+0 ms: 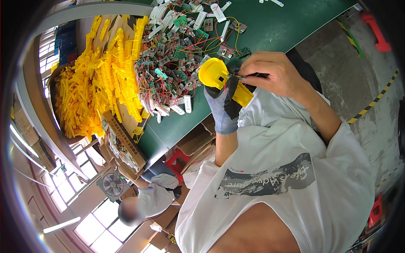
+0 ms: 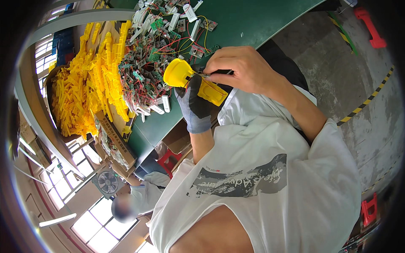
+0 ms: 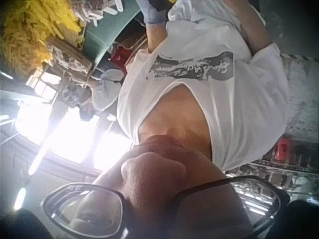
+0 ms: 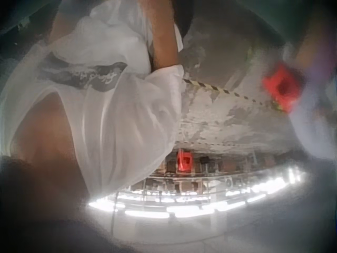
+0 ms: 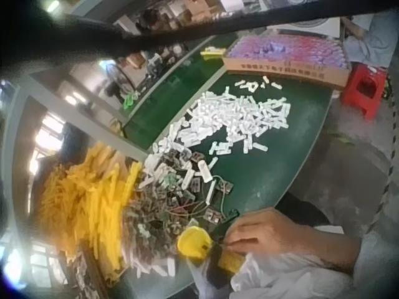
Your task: Assembling internal electronic components into a yellow plastic housing at a factory workbench.
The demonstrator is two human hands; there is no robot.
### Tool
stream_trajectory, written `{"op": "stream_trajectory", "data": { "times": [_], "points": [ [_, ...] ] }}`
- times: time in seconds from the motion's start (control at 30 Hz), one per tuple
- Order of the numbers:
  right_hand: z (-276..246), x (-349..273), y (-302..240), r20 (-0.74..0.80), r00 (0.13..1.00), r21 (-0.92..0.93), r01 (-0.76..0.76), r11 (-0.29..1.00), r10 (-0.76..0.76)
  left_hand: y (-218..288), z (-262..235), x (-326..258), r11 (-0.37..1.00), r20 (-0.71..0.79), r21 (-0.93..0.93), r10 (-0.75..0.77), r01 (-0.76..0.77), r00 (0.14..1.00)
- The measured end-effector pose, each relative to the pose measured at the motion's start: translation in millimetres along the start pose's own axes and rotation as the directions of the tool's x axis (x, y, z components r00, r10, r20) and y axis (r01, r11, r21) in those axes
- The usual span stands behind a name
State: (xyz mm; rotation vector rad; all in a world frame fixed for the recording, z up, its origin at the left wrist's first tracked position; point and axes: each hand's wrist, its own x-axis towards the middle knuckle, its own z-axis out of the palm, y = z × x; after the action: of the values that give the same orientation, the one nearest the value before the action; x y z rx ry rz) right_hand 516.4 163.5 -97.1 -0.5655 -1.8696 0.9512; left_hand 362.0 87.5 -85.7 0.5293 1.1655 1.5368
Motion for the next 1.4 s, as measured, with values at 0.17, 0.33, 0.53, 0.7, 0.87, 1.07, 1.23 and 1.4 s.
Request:
{"op": "stream_trajectory", "data": {
  "times": [0.17,0.33,0.53,0.7,0.87,1.07,1.23,1.4],
  "points": [
    [0,-1,-1,0.040,0.999,0.084,-0.028,0.996,0.025,0,-4,-2,0.991,-0.007,0.118,0.058,-0.056,0.998],
    [-1,-2,0,0.048,0.998,0.096,-0.047,0.994,0.042,-1,-7,1,0.982,-0.005,0.177,0.069,-0.067,0.998],
    [-1,-4,2,0.044,0.997,0.121,-0.073,0.990,0.068,4,-3,0,0.992,0.007,0.123,0.018,-0.019,1.000],
    [1,-5,7,0.039,0.996,0.157,-0.090,0.984,0.085,10,4,-1,0.993,-0.009,0.115,-0.019,0.020,1.000],
    [4,-4,4,0.034,0.994,0.193,-0.104,0.976,0.099,7,-4,3,0.998,0.090,-0.012,-0.063,0.064,0.994],
    [1,-5,0,0.024,0.981,0.248,-0.194,0.949,0.194,12,6,2,0.954,0.086,-0.215,-0.194,0.209,0.977],
    [1,-3,-4,-0.022,0.942,0.391,-0.301,0.870,0.336,21,10,9,0.820,0.314,-0.451,-0.223,0.352,0.923],
    [3,-2,-10,0.153,0.831,0.655,-0.490,0.574,0.535,33,25,3,0.800,0.147,-0.432,-0.393,0.416,0.908]
  ]
}}
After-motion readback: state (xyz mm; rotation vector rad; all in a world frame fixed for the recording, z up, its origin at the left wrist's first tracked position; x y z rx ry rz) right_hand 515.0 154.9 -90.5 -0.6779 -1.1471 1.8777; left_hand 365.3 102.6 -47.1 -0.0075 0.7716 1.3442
